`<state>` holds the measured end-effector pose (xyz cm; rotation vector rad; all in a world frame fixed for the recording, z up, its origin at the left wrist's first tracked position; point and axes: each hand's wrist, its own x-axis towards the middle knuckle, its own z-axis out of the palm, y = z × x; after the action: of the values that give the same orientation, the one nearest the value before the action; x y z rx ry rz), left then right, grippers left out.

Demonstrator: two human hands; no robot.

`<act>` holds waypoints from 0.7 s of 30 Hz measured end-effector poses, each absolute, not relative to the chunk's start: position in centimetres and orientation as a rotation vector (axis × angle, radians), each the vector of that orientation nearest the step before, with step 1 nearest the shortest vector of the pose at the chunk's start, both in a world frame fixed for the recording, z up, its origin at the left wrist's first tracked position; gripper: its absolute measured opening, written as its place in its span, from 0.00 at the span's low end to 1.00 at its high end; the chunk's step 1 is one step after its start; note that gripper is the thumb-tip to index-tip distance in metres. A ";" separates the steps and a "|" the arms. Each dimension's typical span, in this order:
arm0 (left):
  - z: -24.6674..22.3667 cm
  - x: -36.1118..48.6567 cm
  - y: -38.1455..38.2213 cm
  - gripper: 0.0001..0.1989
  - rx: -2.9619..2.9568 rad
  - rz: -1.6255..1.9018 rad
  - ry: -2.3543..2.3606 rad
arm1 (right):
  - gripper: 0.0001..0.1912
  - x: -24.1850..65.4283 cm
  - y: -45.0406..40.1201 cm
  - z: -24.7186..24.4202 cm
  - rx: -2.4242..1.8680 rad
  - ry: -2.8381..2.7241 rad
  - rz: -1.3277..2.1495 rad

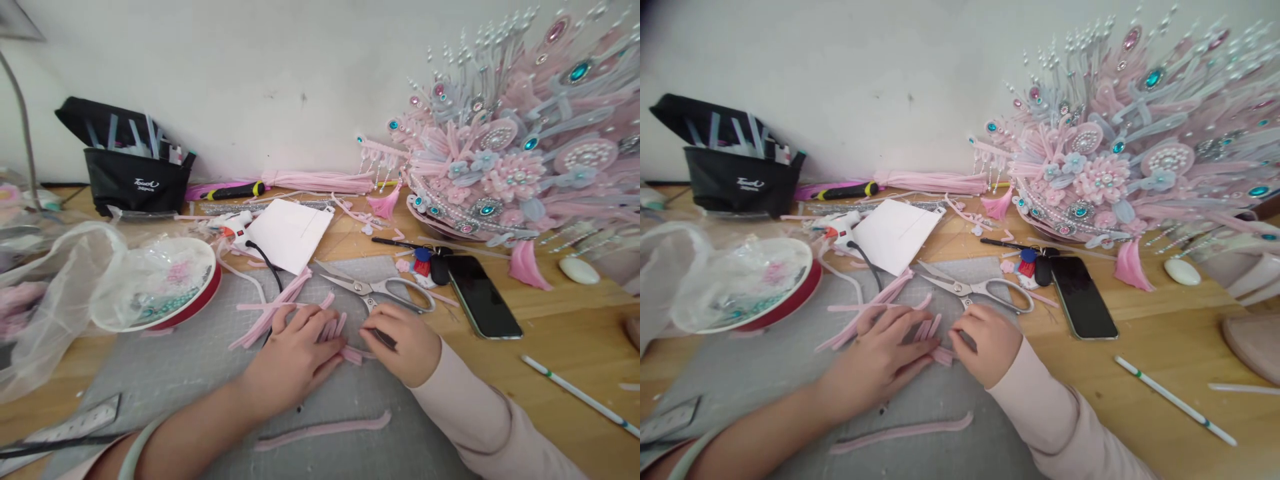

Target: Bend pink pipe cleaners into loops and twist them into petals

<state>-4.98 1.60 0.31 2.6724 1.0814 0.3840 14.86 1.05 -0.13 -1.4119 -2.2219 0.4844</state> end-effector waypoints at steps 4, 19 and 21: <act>0.7 -5.4 1.5 0.14 2.682 0.603 0.973 | 0.08 15.2 1.8 0.0 -1.378 -2.096 0.410; 3.5 4.4 -0.8 0.13 2.136 0.700 0.769 | 0.09 10.1 10.5 6.8 -1.505 -1.781 0.305; 4.6 4.7 -1.4 0.10 2.200 0.691 0.552 | 0.09 9.6 12.0 7.6 -1.513 -1.695 0.348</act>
<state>4.70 -1.36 4.57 2.2001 0.5523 0.6911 9.60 12.03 7.57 -1.5127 -1.6945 0.3479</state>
